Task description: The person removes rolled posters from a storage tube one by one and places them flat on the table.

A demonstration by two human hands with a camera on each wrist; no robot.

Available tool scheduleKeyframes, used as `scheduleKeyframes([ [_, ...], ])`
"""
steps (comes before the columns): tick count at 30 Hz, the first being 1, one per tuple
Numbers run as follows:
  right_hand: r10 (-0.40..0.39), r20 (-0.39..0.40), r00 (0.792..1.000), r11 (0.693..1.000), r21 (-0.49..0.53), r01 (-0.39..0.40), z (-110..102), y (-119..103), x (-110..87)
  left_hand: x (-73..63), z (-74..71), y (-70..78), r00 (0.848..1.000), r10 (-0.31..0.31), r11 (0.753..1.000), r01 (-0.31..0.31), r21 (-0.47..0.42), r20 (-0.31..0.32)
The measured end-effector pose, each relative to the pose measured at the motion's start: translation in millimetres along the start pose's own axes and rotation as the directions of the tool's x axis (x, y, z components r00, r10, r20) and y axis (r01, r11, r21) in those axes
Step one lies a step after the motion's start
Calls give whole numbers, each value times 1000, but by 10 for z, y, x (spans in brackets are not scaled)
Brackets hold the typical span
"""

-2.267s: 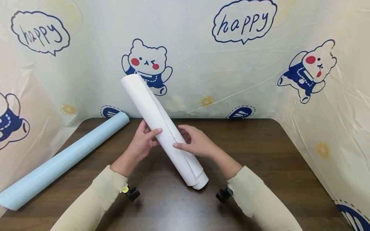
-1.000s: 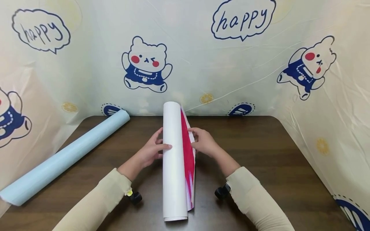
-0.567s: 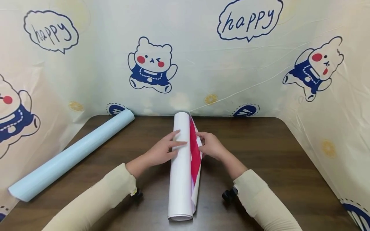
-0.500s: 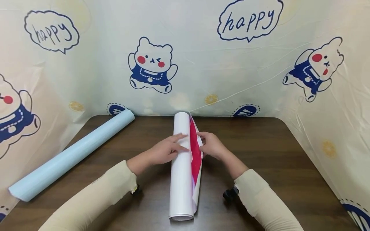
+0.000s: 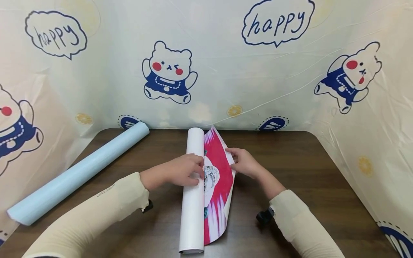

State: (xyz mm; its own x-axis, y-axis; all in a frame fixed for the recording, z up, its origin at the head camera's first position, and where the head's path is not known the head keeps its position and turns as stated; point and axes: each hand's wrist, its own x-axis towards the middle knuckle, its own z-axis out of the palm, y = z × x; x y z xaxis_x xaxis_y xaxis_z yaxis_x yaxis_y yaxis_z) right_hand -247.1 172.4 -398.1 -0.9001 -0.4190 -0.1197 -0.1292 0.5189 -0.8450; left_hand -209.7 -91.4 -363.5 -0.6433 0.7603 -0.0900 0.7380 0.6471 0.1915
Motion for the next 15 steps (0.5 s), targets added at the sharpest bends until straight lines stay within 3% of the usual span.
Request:
scheduleKeyframes([
  [8, -16, 2, 1000, 1000, -2, 16, -157, 161, -78, -63, 51, 25, 995, -28, 996, 19, 85, 100],
  [12, -12, -6, 1000, 1000, -7, 12, -220, 223, -139, -120, 76, 17, 994, -18, 987, 1, 162, 106],
  [15, -12, -17, 1000, 1000, -5, 12, -277, 265, -188, -178, 69, 5, 995, -22, 987, 5, 164, 98],
])
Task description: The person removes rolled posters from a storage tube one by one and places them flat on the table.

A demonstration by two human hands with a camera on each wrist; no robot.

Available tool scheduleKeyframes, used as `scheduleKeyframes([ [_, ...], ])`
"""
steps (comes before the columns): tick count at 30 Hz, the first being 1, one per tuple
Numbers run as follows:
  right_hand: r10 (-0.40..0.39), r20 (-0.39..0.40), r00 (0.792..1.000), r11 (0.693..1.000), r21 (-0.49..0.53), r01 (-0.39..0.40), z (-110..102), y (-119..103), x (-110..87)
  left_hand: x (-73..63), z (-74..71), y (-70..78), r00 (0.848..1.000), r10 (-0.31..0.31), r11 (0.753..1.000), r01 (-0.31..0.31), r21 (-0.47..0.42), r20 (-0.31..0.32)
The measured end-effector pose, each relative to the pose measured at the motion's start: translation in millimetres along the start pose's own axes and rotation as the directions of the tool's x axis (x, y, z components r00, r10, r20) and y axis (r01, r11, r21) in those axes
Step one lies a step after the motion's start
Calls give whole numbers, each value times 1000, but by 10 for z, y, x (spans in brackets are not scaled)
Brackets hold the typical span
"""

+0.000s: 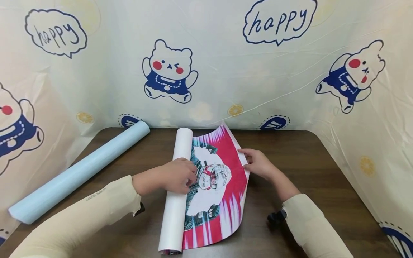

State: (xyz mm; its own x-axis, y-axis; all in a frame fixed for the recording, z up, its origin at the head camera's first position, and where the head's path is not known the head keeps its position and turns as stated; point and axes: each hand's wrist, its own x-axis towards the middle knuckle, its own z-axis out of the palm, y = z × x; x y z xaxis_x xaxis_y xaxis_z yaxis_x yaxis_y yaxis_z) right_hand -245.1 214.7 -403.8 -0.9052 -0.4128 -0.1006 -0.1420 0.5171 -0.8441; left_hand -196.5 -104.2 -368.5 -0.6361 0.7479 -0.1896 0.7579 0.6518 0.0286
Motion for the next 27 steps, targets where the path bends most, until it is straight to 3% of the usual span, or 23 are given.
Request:
scheduleKeyframes([
  [4, 5, -17, 1000, 1000, 7, -5, -106, 60, -67, -77, -25, -25, 1000, -6, 1000, 6, -15, -1],
  [12, 20, -45, 999, 1000, 15, -19, -304, 191, -196, -203, 12, -144, 997, -45, 995, 51, 89, -65],
  [16, 18, -56, 998, 1000, 8, -18, -385, 241, -256, -248, 3, -212, 995, -61, 997, 64, 37, -75],
  [20, 25, -66, 998, 1000, 3, -25, -449, 299, -299, -318, -24, -230, 990, -136, 990, 135, -35, -25],
  [23, 25, -81, 996, 1000, -12, -26, -500, 354, -328, -368, -23, -244, 985, -173, 985, 173, -21, -16],
  [27, 17, -113, 993, 999, -37, -22, -572, 434, -386, -430, 27, -307, 983, -173, 985, 173, -1, -57],
])
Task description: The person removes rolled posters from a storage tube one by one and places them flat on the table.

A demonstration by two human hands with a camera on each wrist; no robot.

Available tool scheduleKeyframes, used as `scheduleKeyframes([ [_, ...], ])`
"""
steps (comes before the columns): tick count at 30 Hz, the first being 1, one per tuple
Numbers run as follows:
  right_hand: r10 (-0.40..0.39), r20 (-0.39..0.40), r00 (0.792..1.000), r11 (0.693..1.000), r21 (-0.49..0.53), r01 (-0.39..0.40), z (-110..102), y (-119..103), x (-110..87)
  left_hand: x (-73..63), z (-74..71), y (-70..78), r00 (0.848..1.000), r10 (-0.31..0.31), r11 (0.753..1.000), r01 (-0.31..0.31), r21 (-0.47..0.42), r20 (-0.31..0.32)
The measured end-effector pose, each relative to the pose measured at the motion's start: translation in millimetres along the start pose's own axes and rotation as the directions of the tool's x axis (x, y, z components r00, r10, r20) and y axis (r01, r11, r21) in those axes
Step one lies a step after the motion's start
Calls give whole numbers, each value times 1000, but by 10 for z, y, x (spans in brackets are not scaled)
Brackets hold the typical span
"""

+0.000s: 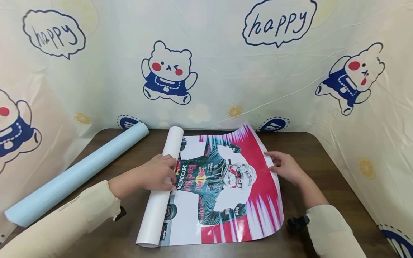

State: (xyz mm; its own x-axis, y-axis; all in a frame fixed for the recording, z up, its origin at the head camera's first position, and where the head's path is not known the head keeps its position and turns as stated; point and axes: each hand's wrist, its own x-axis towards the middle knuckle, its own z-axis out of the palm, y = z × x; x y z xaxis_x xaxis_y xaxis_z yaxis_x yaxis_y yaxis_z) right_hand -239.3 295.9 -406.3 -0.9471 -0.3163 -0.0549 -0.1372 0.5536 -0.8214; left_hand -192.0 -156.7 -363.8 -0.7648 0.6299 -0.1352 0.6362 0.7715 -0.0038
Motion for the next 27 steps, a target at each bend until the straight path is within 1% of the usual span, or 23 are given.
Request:
scheduleKeyframes([
  [4, 27, -39, 999, 1000, -15, -27, -64, 58, -61, -54, 33, -69, 1000, -20, 999, 19, -32, -22],
  [8, 52, -71, 996, 998, -36, -55, -110, 109, -98, -96, 37, -112, 1000, -15, 998, 13, -66, -27],
  [11, 53, -86, 995, 997, -54, -58, -139, 145, -115, -134, 49, -145, 1000, -5, 998, 4, -55, -12],
  [14, 56, -100, 993, 996, -57, -61, -162, 177, -137, -178, 55, -181, 1000, -4, 999, 4, -32, -12],
  [16, 62, -106, 992, 996, -55, -68, -176, 192, -156, -207, 59, -207, 1000, -20, 999, 20, -37, -23],
  [19, 73, -111, 991, 996, -50, -79, -192, 205, -182, -244, 66, -244, 998, -51, 997, 48, -67, -39],
  [22, 85, -117, 990, 995, -49, -92, -208, 208, -202, -271, 88, -279, 997, -62, 995, 59, -80, -45],
  [24, 94, -117, 989, 994, -52, -101, -219, 211, -210, -290, 102, -301, 996, -72, 995, 68, -72, -49],
  [27, 107, -123, 987, 991, -61, -115, -222, 225, -219, -317, 137, -349, 994, -87, 996, 84, -38, -61],
])
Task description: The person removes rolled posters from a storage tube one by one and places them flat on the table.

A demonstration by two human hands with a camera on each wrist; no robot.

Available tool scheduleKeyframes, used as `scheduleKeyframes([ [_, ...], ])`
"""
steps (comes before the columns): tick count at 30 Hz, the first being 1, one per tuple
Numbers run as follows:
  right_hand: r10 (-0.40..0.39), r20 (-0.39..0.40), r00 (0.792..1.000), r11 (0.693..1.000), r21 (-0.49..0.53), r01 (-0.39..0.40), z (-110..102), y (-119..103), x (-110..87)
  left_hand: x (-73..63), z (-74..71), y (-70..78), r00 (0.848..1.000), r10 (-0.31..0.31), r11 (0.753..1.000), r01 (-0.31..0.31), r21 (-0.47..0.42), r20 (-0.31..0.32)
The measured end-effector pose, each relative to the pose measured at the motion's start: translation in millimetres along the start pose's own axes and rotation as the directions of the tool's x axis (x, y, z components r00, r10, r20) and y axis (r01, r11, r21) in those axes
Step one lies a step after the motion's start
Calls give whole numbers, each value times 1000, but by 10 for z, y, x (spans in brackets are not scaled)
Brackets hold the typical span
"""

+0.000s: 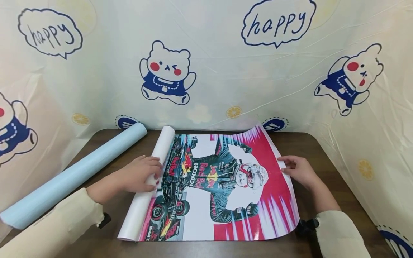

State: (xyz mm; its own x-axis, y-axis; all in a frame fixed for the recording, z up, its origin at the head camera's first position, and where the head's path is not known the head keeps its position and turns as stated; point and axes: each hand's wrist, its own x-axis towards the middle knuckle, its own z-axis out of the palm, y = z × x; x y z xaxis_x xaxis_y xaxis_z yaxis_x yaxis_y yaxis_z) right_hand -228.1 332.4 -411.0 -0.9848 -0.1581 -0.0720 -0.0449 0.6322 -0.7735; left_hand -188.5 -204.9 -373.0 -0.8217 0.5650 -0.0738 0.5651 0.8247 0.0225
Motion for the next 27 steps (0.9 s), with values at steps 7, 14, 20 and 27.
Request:
scheduleKeyframes([
  [7, -1, -9, 1000, 1000, 5, 1, 20, 15, -19, -89, 14, -106, 998, -56, 998, 56, 23, -5],
  [14, 18, -19, 1000, 1000, -14, -18, 30, 14, -33, -165, 70, -231, 989, -146, 989, 147, 7, -28],
  [20, 24, -11, 1000, 1000, -4, -24, 24, 24, -28, -249, 126, -341, 979, -201, 979, 199, -53, -36],
  [27, 35, 15, 999, 999, -31, -34, 28, 75, -54, -374, 153, -475, 972, -234, 955, 224, -192, -27],
])
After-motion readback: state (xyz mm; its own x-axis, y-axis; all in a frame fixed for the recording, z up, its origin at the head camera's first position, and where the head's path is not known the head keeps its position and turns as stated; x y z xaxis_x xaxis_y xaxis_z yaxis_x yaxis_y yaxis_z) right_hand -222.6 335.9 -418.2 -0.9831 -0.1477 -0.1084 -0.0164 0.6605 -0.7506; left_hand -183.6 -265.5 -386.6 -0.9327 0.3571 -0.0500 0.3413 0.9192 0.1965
